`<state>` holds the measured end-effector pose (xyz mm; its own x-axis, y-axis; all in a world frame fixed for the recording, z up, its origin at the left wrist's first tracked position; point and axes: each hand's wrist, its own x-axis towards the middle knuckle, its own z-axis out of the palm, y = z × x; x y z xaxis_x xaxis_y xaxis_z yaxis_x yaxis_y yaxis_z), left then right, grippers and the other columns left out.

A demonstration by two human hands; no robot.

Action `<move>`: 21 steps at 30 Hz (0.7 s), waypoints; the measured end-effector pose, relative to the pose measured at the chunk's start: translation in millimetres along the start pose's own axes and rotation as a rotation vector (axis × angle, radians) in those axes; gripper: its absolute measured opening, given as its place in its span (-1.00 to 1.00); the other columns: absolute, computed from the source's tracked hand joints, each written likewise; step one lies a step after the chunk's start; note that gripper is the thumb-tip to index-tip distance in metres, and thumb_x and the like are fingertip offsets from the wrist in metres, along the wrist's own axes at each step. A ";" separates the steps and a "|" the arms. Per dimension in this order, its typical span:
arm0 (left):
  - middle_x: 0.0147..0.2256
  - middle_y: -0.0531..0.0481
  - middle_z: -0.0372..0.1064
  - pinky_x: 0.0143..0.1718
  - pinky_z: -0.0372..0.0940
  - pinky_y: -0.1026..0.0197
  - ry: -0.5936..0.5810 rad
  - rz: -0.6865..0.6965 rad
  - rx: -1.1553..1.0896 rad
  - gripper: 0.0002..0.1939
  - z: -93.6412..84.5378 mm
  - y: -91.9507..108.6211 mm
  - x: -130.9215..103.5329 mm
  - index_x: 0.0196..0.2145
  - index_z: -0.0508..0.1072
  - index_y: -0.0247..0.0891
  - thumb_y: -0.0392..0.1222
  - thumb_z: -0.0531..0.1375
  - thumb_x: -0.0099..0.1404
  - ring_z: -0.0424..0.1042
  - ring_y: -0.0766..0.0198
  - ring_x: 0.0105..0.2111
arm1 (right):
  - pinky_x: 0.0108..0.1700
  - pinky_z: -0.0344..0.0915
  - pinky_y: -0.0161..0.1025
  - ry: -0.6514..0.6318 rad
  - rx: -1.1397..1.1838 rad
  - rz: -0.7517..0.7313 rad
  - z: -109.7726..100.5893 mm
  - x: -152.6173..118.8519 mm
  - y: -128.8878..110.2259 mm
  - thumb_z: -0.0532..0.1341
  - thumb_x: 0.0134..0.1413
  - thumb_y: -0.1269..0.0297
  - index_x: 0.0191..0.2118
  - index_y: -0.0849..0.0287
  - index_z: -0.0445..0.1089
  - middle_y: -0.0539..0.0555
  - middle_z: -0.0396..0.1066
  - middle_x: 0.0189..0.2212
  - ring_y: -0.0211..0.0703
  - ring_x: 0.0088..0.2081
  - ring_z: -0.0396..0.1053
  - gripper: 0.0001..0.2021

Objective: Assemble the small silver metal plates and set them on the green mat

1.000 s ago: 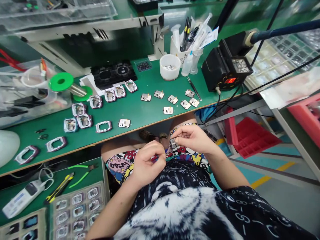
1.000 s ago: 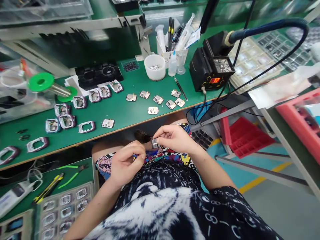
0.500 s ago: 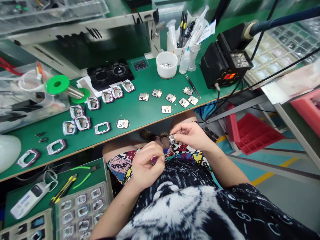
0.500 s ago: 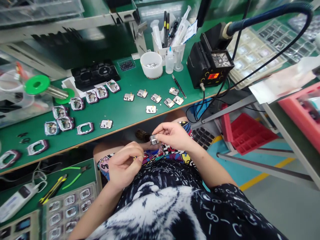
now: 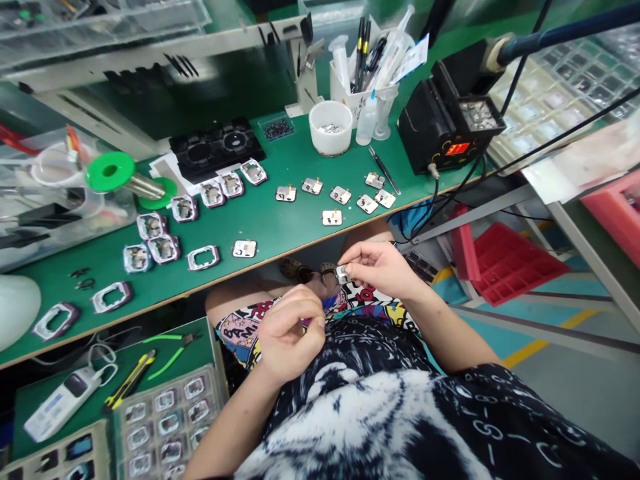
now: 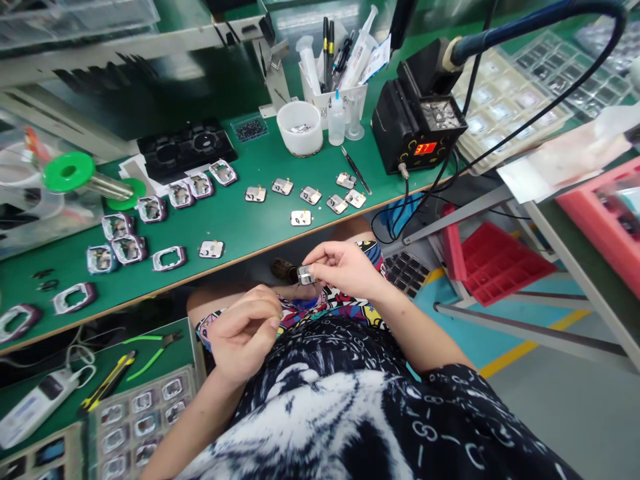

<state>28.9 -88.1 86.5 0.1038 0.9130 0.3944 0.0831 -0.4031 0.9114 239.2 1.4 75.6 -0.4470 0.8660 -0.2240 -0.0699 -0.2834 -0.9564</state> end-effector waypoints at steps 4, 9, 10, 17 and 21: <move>-0.42 -0.01 0.39 -0.31 0.28 0.09 0.004 0.011 0.000 -0.83 -1.7 0.2 -1.6 -0.34 0.49 -0.28 -0.52 0.23 0.26 0.36 0.24 -0.39 | -0.55 0.29 -0.44 0.015 0.004 0.008 2.6 1.7 0.7 0.46 0.07 0.26 -0.25 0.24 0.56 -0.05 0.46 -0.55 -0.37 -0.57 0.38 -0.82; -0.42 0.00 0.39 -0.30 0.29 0.07 -0.001 0.045 -0.015 -0.81 -1.6 1.4 -1.4 -0.32 0.50 -0.28 -0.53 0.23 0.25 0.35 0.24 -0.39 | -0.56 0.30 -0.44 0.020 0.011 0.016 3.6 2.4 2.9 0.46 0.08 0.26 -0.23 0.24 0.56 -0.04 0.47 -0.54 -0.36 -0.56 0.39 -0.81; -0.42 0.00 0.39 -0.30 0.29 0.07 -0.007 0.052 -0.018 -0.81 -1.5 1.8 -1.3 -0.31 0.50 -0.29 -0.54 0.23 0.25 0.35 0.24 -0.39 | -0.56 0.30 -0.45 0.021 0.015 0.016 3.5 2.4 3.8 0.46 0.08 0.25 -0.23 0.24 0.56 -0.04 0.47 -0.54 -0.36 -0.56 0.39 -0.81; -0.41 -0.02 0.40 -0.31 0.28 0.06 -0.036 0.078 -0.051 -0.80 -2.8 4.7 -2.5 -0.29 0.50 -0.29 -0.54 0.23 0.23 0.36 0.22 -0.39 | -0.57 0.29 -0.46 0.067 0.014 0.031 3.0 3.1 7.0 0.48 0.06 0.25 -0.22 0.24 0.56 -0.03 0.48 -0.52 -0.36 -0.56 0.40 -0.78; -0.41 -0.04 0.40 -0.31 0.27 0.05 -0.054 0.045 -0.110 -0.82 -3.8 3.1 -4.1 -0.29 0.51 -0.29 -0.52 0.23 0.26 0.37 0.21 -0.38 | -0.57 0.30 -0.46 0.060 0.020 0.029 3.4 3.7 5.7 0.47 0.06 0.25 -0.22 0.24 0.56 -0.03 0.48 -0.53 -0.36 -0.56 0.39 -0.79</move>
<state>24.9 -92.8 88.1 0.1584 0.8885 0.4307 -0.0318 -0.4314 0.9016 234.1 1.6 70.0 -0.3951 0.8801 -0.2632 -0.0753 -0.3165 -0.9456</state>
